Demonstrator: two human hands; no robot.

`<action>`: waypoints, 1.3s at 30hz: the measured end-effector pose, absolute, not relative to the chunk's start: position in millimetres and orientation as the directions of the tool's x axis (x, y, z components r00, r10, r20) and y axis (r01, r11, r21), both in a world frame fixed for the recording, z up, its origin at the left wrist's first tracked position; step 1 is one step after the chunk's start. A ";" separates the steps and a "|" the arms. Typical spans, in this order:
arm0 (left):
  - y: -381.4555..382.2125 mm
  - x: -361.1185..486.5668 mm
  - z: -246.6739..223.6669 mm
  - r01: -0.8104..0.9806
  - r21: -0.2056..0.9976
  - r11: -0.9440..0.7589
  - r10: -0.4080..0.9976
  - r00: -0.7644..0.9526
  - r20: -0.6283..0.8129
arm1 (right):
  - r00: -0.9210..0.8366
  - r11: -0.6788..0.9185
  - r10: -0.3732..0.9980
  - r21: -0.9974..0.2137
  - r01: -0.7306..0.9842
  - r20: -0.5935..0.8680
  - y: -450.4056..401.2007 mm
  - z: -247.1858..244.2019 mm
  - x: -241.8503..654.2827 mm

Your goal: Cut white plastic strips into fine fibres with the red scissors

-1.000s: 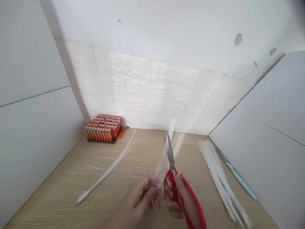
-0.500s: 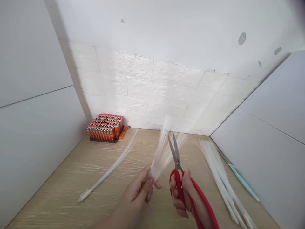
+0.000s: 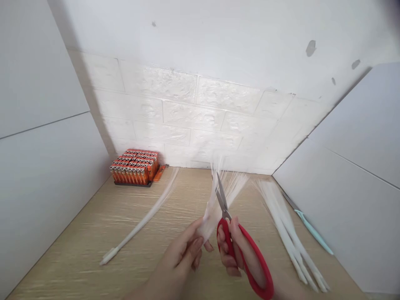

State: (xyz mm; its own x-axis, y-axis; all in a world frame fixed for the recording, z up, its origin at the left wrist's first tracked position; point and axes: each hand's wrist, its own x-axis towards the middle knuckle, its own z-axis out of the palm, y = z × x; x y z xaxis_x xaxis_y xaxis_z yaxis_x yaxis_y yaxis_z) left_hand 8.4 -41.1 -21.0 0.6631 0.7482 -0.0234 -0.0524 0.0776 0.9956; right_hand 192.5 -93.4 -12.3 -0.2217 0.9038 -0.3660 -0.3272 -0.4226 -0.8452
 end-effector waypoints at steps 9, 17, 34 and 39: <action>-41.5 8.6 -21.2 -0.053 0.994 0.096 0.752 0.658 -0.037 | -0.320 -0.425 0.898 -0.790 -0.442 -0.304 -92.9 -24.1 186.1; -40.2 8.6 -23.6 -0.053 0.989 0.140 0.754 0.653 -0.072 | -0.330 -0.424 0.896 -0.795 -0.434 -0.297 -95.1 -28.2 188.3; -34.8 7.2 -18.7 -0.066 0.989 0.135 0.761 0.646 -0.061 | -0.227 -0.426 0.902 -0.840 -0.335 -0.367 -91.7 -16.7 198.3; -32.0 8.3 -20.3 -0.102 0.988 0.118 0.798 0.602 -0.033 | -0.108 -0.412 0.911 -0.873 -0.262 -0.398 -87.0 9.3 210.4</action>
State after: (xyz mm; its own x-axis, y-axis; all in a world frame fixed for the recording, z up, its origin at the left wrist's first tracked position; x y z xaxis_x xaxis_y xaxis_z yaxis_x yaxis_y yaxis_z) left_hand 8.3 -32.0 -20.3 0.6016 0.7981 -0.0328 -0.1024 0.1178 0.9877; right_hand 210.4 -87.0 9.3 -0.1076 0.9110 -0.3980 -0.2616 -0.4122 -0.8727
